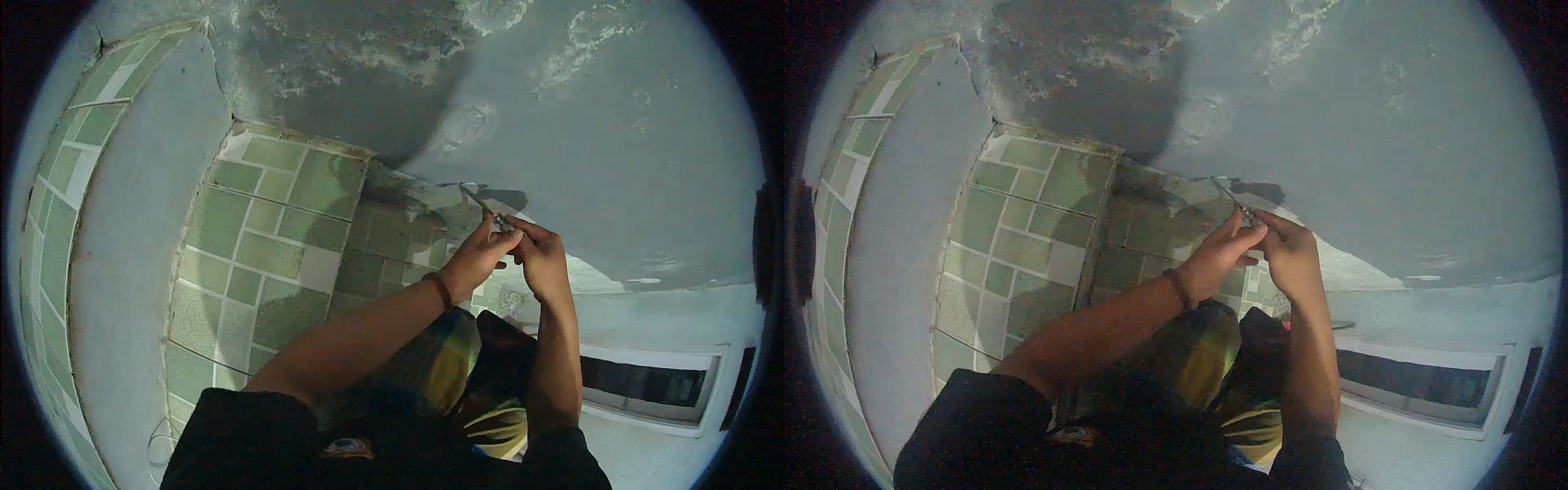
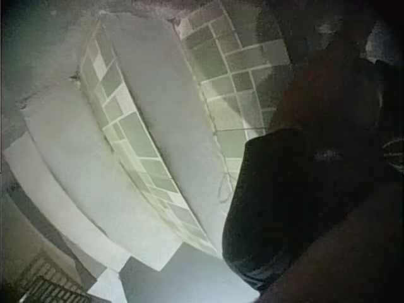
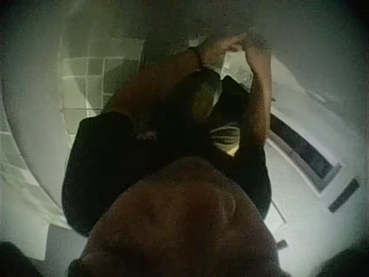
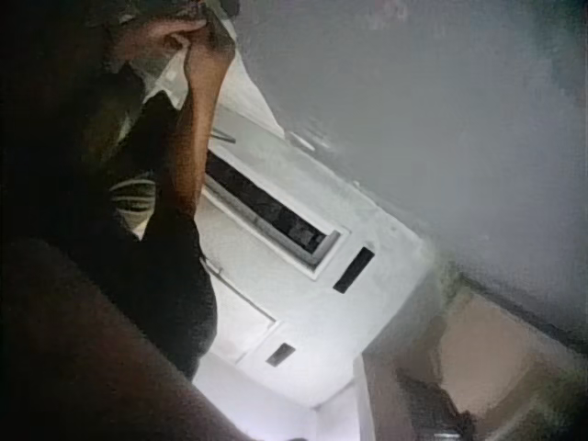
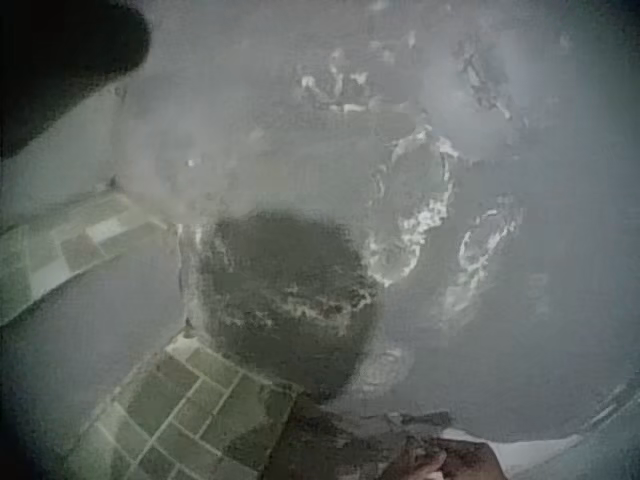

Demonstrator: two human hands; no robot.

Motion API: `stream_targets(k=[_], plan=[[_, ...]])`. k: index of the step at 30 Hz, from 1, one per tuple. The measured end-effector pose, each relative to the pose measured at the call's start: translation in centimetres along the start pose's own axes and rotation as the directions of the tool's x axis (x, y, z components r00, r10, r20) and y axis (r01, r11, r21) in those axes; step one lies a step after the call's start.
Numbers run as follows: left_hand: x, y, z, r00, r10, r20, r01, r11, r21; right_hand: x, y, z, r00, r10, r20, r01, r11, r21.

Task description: The person scrapes and peels wallpaper from a tiled stair wall using a scraper and a brush. They remove loose wallpaper pieces by hand and continue scraping along the stair risers.

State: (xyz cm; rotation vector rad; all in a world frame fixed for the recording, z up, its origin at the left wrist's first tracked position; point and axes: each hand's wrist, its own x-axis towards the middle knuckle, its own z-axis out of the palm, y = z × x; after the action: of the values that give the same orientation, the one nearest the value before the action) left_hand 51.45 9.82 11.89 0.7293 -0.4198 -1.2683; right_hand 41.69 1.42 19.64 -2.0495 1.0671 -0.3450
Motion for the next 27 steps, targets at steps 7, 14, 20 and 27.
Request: stream_targets(k=[7,14,20,27], plan=[[0.4,-0.2,-0.5,0.995,-0.045,0.088,0.043,0.999,0.033,-0.2,0.2,-0.4,0.999,-0.008,0.034,0.006,0.999,0.046],[-0.2,-0.1,-0.2,0.998,-0.060,0.027,0.059,0.997,0.040,0.0,-0.1,0.6,0.999,-0.011,0.046,0.009,0.998,0.055],[0.2,-0.4,-0.4,1.000,-0.002,-0.012,0.003,0.996,0.086,0.3,-0.3,0.5,0.998,0.034,0.062,-0.035,0.999,0.018],[0.6,-0.6,-0.5,0.989,0.147,-0.028,-0.146,0.988,0.056,0.3,0.2,1.0,0.999,-0.034,0.041,0.035,0.999,-0.028]])
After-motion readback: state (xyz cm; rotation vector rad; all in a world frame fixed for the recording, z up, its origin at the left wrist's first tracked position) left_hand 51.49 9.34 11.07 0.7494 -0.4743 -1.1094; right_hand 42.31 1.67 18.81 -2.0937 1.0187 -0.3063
